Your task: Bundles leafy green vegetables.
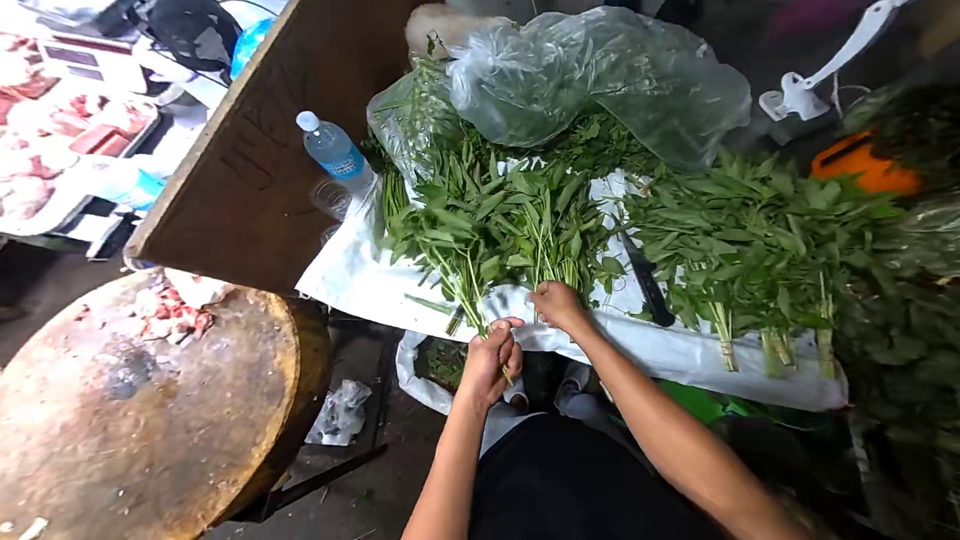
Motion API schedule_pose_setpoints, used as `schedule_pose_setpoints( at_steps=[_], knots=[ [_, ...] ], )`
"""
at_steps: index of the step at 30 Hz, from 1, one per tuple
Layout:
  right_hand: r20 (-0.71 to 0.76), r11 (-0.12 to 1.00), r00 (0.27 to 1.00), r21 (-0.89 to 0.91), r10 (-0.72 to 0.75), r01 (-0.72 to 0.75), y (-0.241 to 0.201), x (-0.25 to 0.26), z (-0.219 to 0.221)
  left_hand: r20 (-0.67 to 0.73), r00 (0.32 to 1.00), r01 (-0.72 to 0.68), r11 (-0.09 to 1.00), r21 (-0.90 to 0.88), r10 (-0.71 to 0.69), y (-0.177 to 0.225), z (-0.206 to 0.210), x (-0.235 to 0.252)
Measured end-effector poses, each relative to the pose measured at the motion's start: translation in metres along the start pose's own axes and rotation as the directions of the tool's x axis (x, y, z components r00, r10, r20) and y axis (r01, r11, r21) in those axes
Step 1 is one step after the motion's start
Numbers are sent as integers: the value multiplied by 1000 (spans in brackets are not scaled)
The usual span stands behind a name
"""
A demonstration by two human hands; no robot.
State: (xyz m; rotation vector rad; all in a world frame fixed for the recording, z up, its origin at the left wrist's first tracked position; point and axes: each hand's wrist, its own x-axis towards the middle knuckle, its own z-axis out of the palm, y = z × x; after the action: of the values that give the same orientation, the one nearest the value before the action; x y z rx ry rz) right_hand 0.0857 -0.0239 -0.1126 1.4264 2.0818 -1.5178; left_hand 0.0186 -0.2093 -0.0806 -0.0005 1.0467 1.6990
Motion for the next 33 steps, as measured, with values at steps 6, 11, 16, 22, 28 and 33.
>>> schedule_pose_setpoints(
  at_steps=[6, 11, 16, 22, 28, 33],
  knots=[
    [0, 899, 962, 357, -271, 253, -3, -78, -19, -121, 989, -60, 973, 225, 90, -3, 14, 20],
    [-41, 867, 871, -132, -489, 480, -3, -92, -2, -122, 991, 78, 984, 160, -59, -4, 30, 13],
    [102, 885, 879, 42, -466, 464, -3, -85, 5, -188, 982, 41, 989, 143, -13, 2, 14, 2],
    [42, 999, 999, -39, 26, -25, 10, -20, 10, -167, 976, -122, 988, 93, 136, 33, -2, -25],
    [9, 971, 996, -223, 92, -87, -8, -1, 18, -163, 960, -233, 972, -12, 228, 46, -14, -44],
    [69, 990, 994, 124, -81, 72, -10, -25, 1, -120, 942, -333, 925, -185, 315, 45, -24, -49]
  ],
)
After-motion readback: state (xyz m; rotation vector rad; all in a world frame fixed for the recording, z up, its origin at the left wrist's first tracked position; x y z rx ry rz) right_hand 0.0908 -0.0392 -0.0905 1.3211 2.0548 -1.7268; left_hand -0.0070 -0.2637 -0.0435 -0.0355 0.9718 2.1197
